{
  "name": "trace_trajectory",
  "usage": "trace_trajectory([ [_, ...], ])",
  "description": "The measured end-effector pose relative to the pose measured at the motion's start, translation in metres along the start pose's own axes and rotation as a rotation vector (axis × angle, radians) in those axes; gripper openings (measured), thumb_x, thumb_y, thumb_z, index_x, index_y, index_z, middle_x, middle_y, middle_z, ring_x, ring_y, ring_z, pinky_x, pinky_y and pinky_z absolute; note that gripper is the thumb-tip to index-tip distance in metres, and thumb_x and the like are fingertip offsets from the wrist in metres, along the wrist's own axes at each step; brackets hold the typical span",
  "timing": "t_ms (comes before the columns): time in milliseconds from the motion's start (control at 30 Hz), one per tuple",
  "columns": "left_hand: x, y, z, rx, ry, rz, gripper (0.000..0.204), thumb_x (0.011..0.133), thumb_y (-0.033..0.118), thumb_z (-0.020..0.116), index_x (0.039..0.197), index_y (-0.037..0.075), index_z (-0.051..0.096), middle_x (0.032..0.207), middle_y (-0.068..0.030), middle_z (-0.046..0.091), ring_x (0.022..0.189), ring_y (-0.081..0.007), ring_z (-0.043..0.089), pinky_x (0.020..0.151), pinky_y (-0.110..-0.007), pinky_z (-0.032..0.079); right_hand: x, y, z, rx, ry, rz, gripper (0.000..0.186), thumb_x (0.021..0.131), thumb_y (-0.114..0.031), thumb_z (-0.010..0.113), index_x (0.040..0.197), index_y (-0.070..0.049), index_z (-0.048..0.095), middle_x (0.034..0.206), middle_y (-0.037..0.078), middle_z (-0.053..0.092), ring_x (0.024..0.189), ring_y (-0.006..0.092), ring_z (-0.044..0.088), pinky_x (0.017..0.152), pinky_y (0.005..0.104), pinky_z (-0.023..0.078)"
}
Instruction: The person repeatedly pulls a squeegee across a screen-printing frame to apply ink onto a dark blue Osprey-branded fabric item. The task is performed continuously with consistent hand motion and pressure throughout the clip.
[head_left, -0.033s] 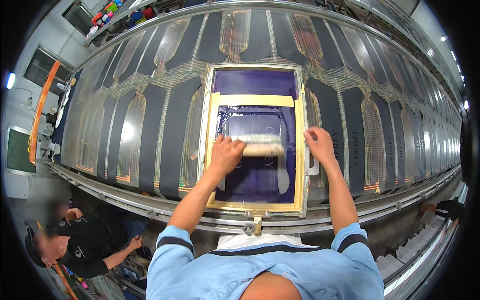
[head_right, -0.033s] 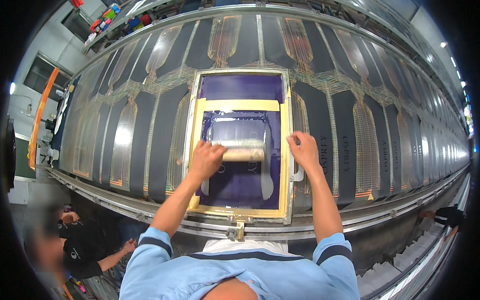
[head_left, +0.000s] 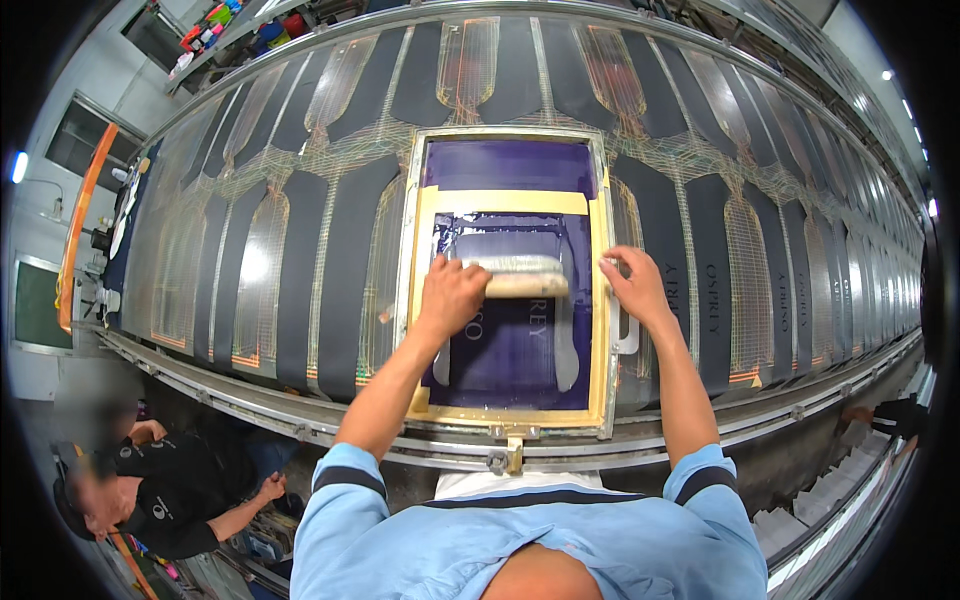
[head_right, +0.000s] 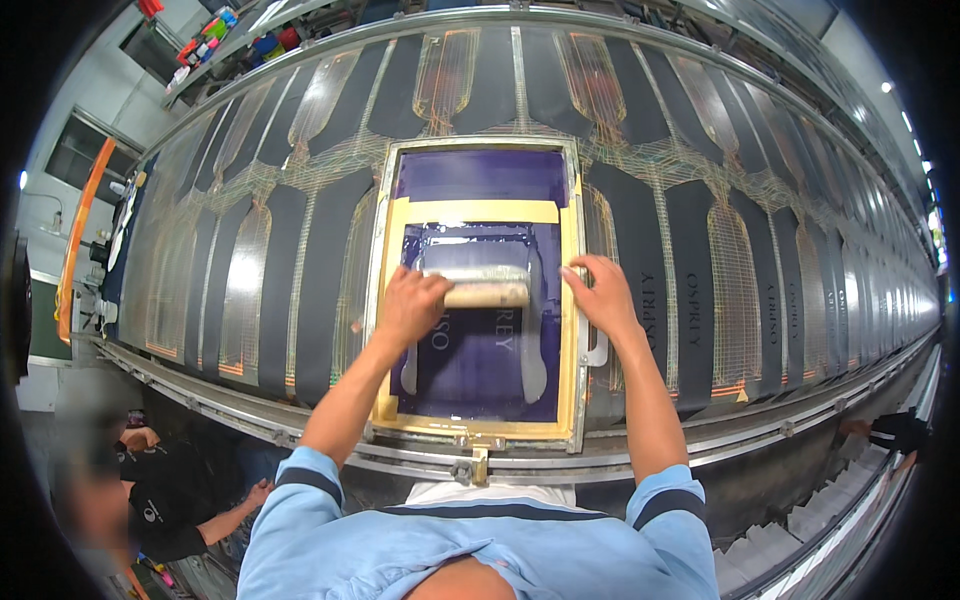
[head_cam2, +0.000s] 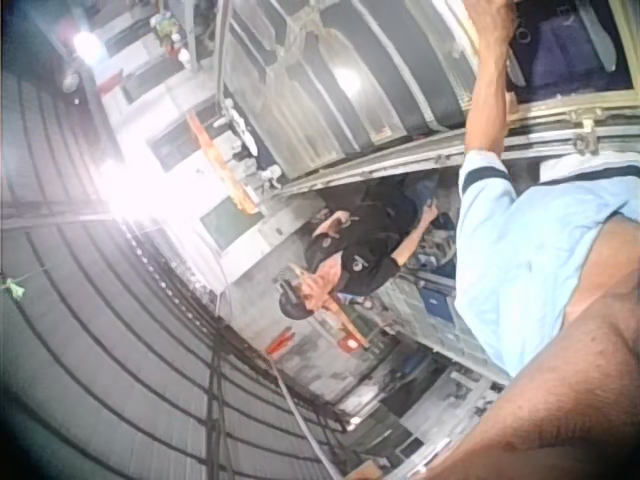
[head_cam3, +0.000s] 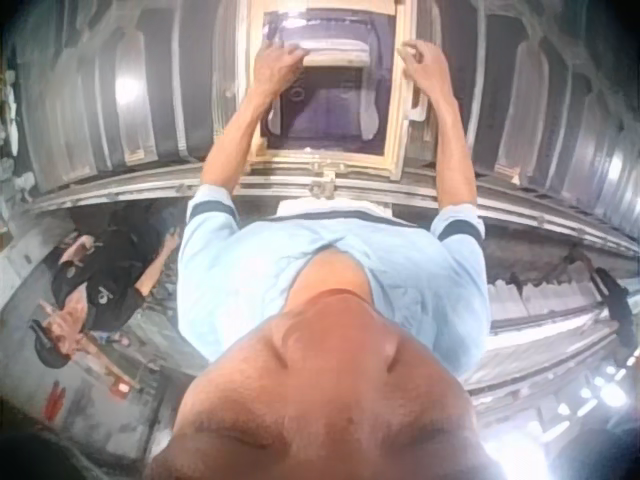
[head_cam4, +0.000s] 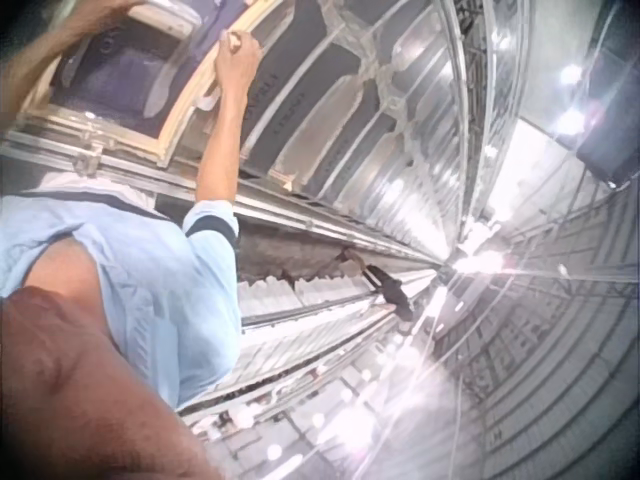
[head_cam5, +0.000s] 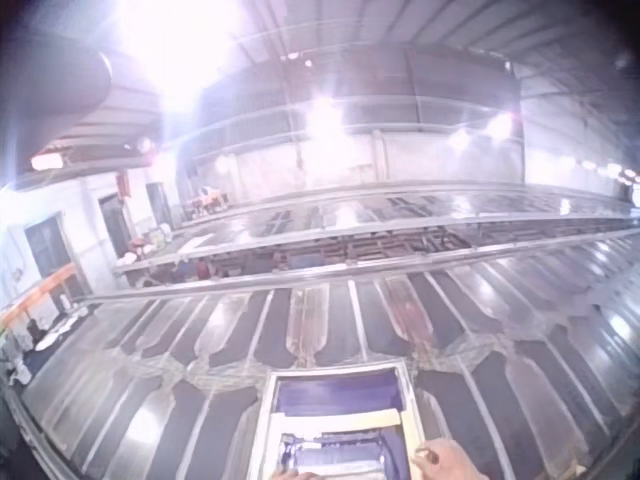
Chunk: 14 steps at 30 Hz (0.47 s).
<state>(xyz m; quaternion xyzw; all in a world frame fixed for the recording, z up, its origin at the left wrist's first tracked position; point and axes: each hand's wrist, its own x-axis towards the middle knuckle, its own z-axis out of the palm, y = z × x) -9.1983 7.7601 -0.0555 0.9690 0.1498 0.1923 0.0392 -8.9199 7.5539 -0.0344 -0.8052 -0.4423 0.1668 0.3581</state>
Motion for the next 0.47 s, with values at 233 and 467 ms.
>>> trace_trajectory([
  [233,0.074,-0.042,-0.022,-0.191,-0.171,-0.084,0.02,0.071,0.028,0.086,0.078,0.013,0.075,0.072,-0.0058,0.071,0.072,-0.0312,0.069,0.071,-0.045,0.05,0.086,-0.078,0.007,-0.26,-0.432,-0.327,0.044,0.078,-0.041,0.084,0.107,-0.009,0.074,0.093,0.013,0.071,0.098,0.0348,0.065,0.091,0.0447,0.049],
  [467,0.121,-0.068,0.003,-0.102,-0.32,-0.179,0.034,0.072,0.036,0.087,0.089,0.008,0.077,0.08,-0.0135,0.073,0.082,-0.0345,0.071,0.079,-0.044,0.055,0.142,-0.036,0.058,-0.407,-0.327,-0.298,0.034,0.073,-0.028,0.082,0.1,-0.008,0.077,0.087,0.019,0.075,0.097,0.0369,0.071,0.093,0.0475,0.052],
])
